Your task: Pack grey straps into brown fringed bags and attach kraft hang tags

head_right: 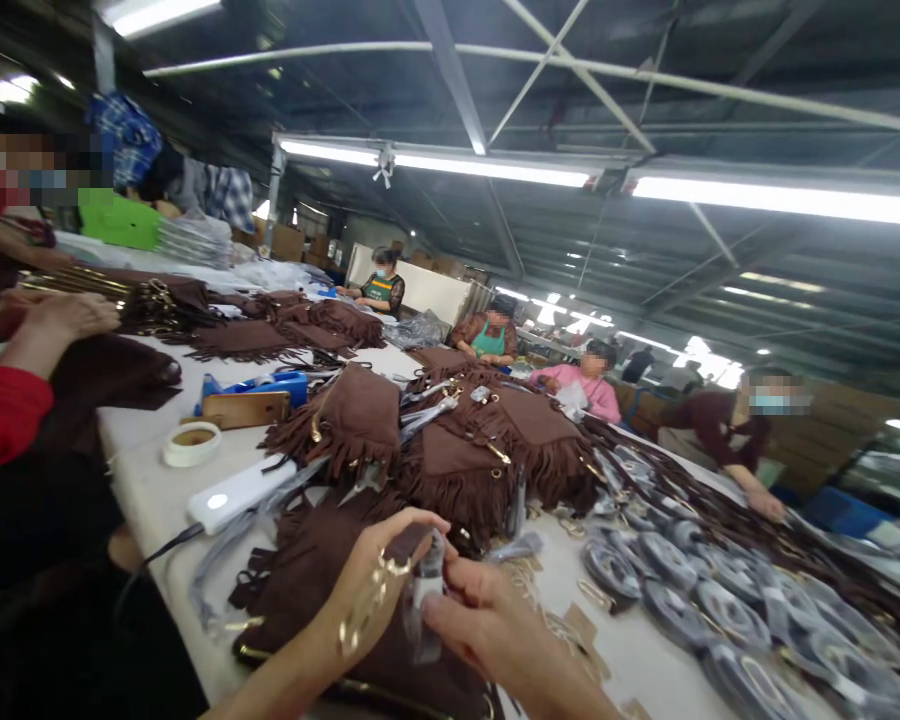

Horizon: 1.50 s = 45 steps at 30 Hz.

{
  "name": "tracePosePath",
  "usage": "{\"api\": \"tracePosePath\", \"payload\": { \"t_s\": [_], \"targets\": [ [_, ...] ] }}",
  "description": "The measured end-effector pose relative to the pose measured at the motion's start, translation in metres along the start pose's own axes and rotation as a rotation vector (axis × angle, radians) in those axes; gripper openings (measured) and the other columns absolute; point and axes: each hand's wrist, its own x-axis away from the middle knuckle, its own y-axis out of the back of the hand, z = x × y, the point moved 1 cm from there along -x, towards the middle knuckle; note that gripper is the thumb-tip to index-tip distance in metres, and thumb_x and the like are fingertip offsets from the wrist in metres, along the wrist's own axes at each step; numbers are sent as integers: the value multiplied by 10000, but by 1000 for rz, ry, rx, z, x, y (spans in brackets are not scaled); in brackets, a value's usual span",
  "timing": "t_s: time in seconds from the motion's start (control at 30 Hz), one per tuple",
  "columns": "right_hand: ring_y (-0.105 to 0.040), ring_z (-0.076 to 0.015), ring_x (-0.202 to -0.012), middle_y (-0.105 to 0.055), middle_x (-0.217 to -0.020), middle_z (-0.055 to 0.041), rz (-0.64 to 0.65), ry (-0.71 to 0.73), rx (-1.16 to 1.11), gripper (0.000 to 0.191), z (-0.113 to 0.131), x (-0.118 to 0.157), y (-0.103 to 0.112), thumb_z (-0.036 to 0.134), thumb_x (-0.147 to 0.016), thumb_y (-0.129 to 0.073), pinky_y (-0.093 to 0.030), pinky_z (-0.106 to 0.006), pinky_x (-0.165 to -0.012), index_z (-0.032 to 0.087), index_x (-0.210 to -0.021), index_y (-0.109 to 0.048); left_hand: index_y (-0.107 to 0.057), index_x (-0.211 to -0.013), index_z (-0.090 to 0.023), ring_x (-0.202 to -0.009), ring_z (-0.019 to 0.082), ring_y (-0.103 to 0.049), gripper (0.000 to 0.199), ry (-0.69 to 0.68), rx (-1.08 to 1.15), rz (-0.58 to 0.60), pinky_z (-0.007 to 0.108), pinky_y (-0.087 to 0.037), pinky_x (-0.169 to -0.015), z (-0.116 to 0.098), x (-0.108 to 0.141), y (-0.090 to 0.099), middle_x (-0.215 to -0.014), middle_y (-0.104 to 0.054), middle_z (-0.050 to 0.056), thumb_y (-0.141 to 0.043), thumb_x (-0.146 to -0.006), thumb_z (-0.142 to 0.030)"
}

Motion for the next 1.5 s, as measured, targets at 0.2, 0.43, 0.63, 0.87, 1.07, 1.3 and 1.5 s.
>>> {"api": "tracePosePath", "payload": {
  "t_s": [0.2, 0.43, 0.63, 0.87, 1.07, 1.3, 1.5],
  "targets": [
    [-163, -42, -362, -318, -434, 117, 160, -57, -165, 488, -8, -3, -35, 663, -716, -650, -89, -226, -372, 198, -736, -502, -641, -950, -147, -798, 161, -595, 244, 159, 90, -95, 244, -446, -722, -4, 9, 15, -850, -659, 38, -562, -832, -346],
    [-286, -39, -418, -464, -583, 60, 57, -130, -153, 429, -17, 7, -25, 604, -772, -613, -152, -204, -399, 178, -806, -589, -552, -952, -156, -463, 79, -478, 319, 342, 424, -67, 193, -340, -447, 17, 12, 10, -687, -594, -15, -586, -767, -414],
    [-380, -56, -444, -598, -759, 10, -143, 19, -112, 449, 0, 15, 9, 581, -811, -574, -197, -185, -408, 204, -1054, -555, -552, -947, -160, -462, 74, -450, 252, 243, 294, -87, 201, -345, -455, 18, 8, 5, -686, -568, -28, -526, -824, -379],
    [-579, -160, -768, -593, -789, -19, -526, 507, 485, 256, 19, 10, 19, 323, -941, -465, -433, -261, -694, 225, -828, -673, -628, -835, -141, -523, 99, -482, 255, 148, 21, -67, 212, -366, -551, 10, 6, -7, -560, -556, -19, -452, -902, -314],
    [-526, -124, -578, -570, -652, 40, -805, 526, 634, 113, 25, 12, 20, 275, -861, -574, -389, -225, -566, 219, -764, -586, -679, -1037, -160, -659, 134, -565, 275, -11, -33, -115, 238, -446, -644, 17, -4, -19, -735, -587, 6, -464, -888, -243],
    [-455, -114, -494, -495, -556, 58, -865, 413, 619, 210, 25, 10, 21, 278, -819, -574, -345, -227, -514, 231, -647, -463, -703, -1103, -203, -721, 139, -584, 306, -14, -31, -108, 249, -488, -657, 14, -7, -34, -1057, -616, 71, -477, -896, -203],
    [-521, -133, -570, -542, -599, 50, -757, 316, 347, 224, 17, 9, 27, 339, -823, -592, -383, -239, -564, 235, -683, -451, -739, -1049, -226, -1102, 216, -570, 319, -59, -2, -66, 293, -437, -963, 7, -9, -36, -1157, -633, 70, -510, -845, -137]
  ]
}}
